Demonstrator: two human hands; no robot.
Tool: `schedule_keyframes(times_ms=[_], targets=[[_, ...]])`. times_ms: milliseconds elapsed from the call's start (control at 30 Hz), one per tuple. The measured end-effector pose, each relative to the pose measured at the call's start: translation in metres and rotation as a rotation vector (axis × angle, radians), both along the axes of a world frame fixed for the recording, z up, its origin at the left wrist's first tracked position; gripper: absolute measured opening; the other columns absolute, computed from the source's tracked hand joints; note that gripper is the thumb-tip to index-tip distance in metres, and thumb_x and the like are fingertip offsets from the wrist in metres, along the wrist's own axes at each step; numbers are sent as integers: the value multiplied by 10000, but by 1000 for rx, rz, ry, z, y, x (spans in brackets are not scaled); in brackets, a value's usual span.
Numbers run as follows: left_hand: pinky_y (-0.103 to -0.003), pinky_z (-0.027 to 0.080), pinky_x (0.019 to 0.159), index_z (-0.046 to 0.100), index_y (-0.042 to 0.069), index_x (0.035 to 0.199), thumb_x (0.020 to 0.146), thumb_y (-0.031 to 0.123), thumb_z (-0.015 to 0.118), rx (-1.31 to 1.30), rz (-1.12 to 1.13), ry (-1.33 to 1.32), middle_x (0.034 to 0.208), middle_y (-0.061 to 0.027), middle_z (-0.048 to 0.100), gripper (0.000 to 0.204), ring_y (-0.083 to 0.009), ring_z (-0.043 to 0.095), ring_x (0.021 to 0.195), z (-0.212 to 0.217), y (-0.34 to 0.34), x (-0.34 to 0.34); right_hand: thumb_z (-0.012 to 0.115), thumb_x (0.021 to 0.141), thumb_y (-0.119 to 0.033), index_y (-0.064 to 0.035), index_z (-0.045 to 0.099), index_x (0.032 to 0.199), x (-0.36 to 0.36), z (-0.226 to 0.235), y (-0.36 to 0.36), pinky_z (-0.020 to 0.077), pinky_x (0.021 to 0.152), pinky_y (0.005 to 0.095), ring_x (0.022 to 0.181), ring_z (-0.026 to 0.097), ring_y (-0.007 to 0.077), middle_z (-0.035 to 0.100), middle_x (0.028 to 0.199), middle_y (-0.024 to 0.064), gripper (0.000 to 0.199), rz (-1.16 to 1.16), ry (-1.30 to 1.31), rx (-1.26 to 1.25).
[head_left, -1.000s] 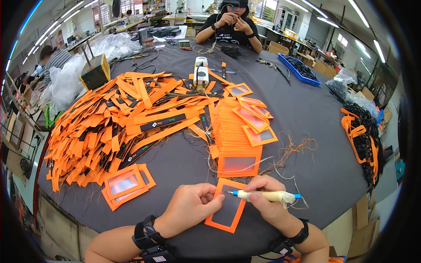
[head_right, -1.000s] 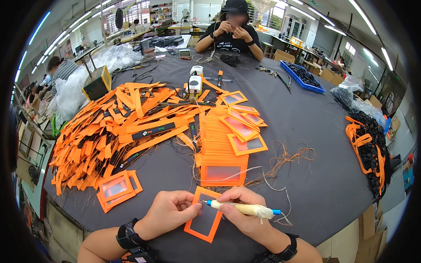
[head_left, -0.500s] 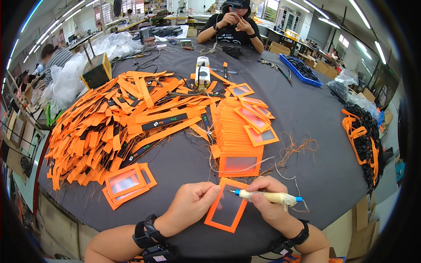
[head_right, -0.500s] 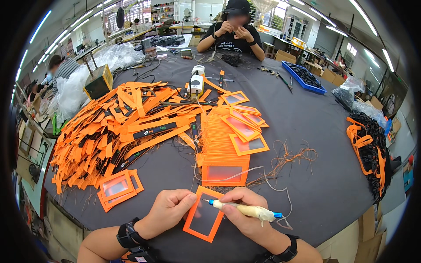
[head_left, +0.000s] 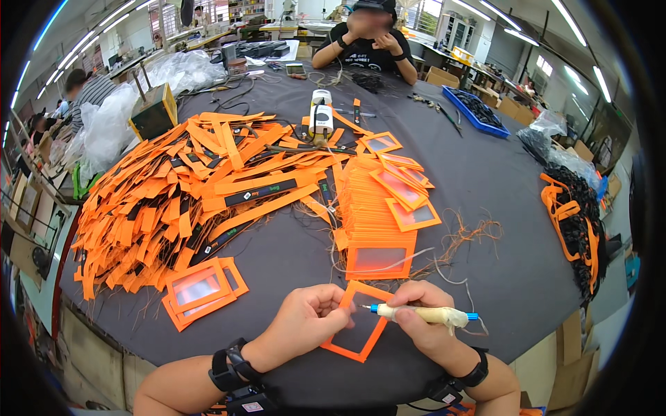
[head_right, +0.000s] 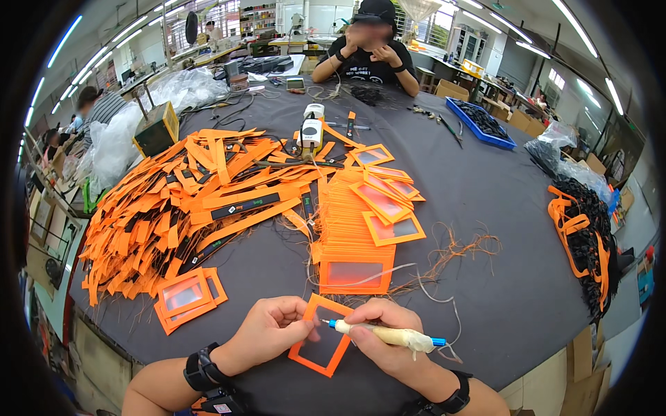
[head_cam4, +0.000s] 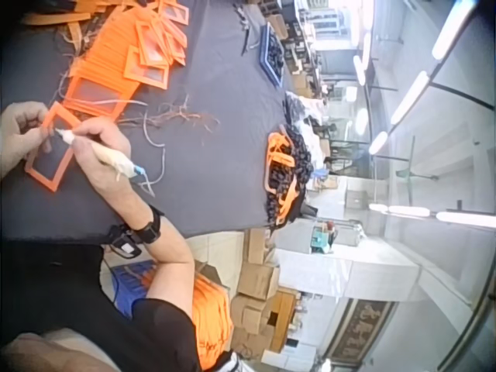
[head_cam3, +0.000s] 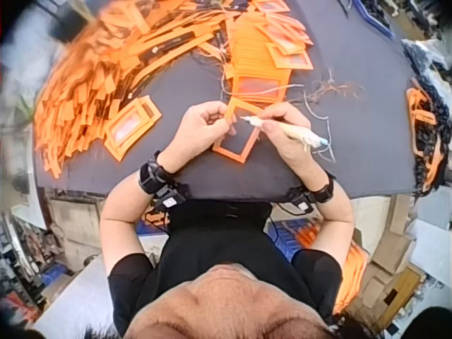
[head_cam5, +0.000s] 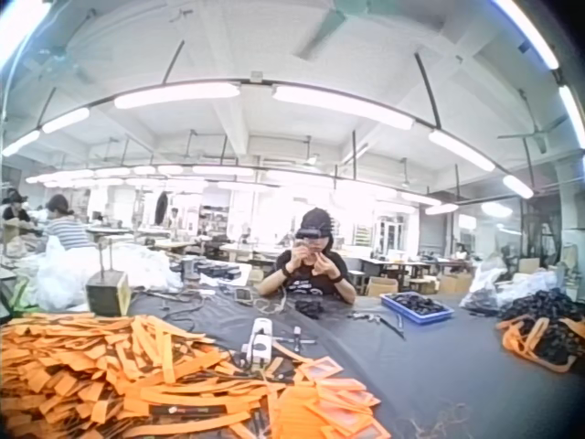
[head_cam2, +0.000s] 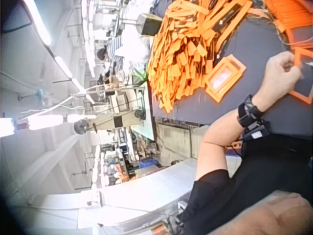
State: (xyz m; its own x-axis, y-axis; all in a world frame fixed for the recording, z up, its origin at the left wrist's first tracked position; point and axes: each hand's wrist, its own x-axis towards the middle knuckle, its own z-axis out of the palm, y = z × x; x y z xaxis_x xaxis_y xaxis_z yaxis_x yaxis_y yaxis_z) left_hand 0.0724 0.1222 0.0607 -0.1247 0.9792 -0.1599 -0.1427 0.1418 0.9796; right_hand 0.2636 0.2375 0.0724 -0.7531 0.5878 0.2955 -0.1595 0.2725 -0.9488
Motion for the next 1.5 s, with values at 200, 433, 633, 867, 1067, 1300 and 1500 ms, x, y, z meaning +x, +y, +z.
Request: schedule_keyframes(times_ms=[200,433,633,867,1067,1300,1500], targets=[[-205,488,618,630,-3,946,947,121,565,-22,17,-60,808,-51,671,140,-70,606,682,5,-1,1,641,870,-87,13,627,957,0,3,-3,471,688,244,777,588,111,655,915,89,133,28,27,-36],[-194,453,542,654,4,946,993,201,518,23,30,-59,777,-57,680,244,-59,576,604,4,-2,3,630,887,-85,13,608,971,-1,-2,-3,482,658,229,750,589,93,661,897,89,131,-18,51,-131],[-174,414,495,664,26,945,1006,261,486,-16,12,-49,761,-31,688,301,-22,518,546,5,-2,2,640,879,-152,10,572,968,-3,-2,-4,527,697,272,755,616,136,623,867,104,197,-76,20,-199],[-181,441,538,647,9,999,1011,205,422,-67,-49,-53,820,-68,700,299,-48,569,623,6,-3,1,637,881,-131,13,598,953,-1,-3,-2,507,685,251,760,607,114,642,873,87,166,-54,6,-179],[-177,438,543,646,11,1013,1011,203,421,-47,-63,-50,821,-57,697,296,-40,555,614,6,-3,0,648,876,-176,16,615,890,-4,4,-2,460,633,235,713,575,102,637,796,78,196,-56,-18,-82],[-171,435,547,646,16,1029,1019,224,425,-35,-58,-32,818,-39,690,303,-32,538,608,6,-4,1,669,849,-84,22,656,923,-1,2,2,492,679,237,758,611,103,681,901,85,129,2,-30,-31],[-176,437,533,639,20,1021,1019,230,435,-18,-60,-36,802,-22,679,293,-28,546,621,5,-4,1,678,845,-80,19,661,934,-1,2,2,495,681,236,764,620,108,685,911,92,134,1,-21,-16]])
